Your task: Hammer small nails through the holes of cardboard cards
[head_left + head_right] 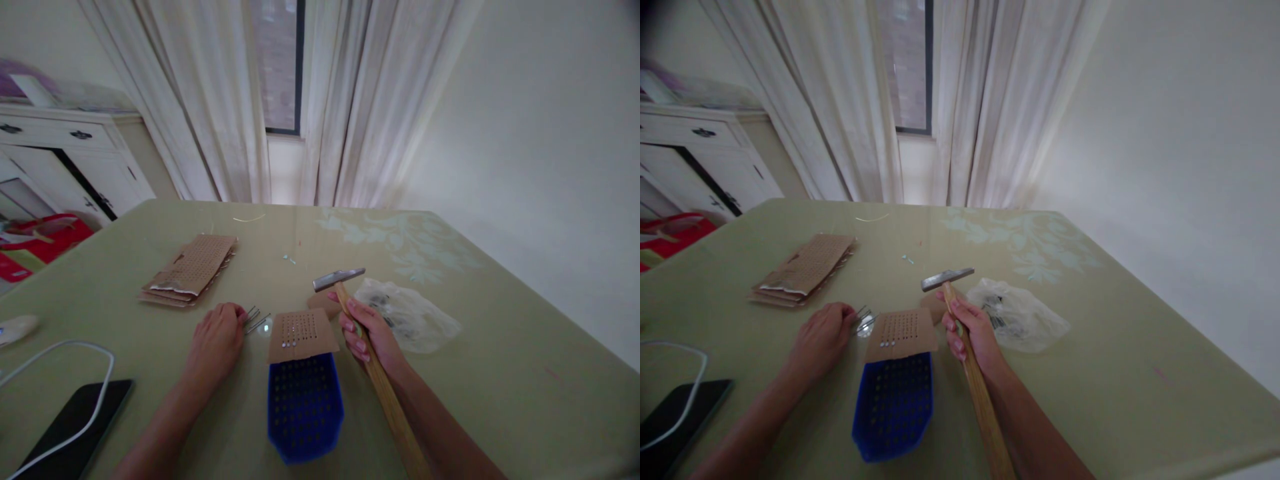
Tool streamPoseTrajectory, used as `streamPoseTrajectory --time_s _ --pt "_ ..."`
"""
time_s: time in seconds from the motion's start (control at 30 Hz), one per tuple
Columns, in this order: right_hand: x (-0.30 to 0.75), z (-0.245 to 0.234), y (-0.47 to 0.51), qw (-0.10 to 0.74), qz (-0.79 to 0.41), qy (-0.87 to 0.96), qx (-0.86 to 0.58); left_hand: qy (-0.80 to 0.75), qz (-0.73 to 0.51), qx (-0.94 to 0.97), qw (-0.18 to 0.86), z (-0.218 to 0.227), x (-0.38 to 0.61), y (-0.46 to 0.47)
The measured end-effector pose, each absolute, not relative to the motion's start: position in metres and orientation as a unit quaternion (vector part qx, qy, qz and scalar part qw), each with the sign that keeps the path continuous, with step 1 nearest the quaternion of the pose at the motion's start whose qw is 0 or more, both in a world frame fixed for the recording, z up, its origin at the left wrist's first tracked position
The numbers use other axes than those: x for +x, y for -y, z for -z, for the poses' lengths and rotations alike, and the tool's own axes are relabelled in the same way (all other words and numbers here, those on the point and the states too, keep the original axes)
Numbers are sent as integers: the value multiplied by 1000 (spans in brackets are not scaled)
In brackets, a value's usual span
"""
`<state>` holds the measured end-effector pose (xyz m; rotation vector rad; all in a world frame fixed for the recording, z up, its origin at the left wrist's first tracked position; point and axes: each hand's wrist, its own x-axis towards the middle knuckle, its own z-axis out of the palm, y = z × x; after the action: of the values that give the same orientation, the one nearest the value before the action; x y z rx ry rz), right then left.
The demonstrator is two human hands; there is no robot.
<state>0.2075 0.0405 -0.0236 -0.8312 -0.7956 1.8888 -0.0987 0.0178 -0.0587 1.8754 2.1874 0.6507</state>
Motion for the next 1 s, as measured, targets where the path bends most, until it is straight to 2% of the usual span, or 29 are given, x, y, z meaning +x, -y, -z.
streamPoseTrajectory --time_s 0.17,0.33,0.5,0.77,1.0 --pt "207 23 -39 448 -763 323 -336 -709 -329 616 102 42 -86 -16" --pt "204 21 -37 452 -756 323 -345 -528 -547 611 221 25 -55 5" --pt "201 19 -36 450 -755 313 -360 -473 -534 639 286 19 -37 18" --pt "201 21 -36 447 -755 319 -358 -467 -511 675 254 19 -35 15" --pt "201 23 -36 449 -752 328 -354 -477 -488 679 270 19 -34 16"
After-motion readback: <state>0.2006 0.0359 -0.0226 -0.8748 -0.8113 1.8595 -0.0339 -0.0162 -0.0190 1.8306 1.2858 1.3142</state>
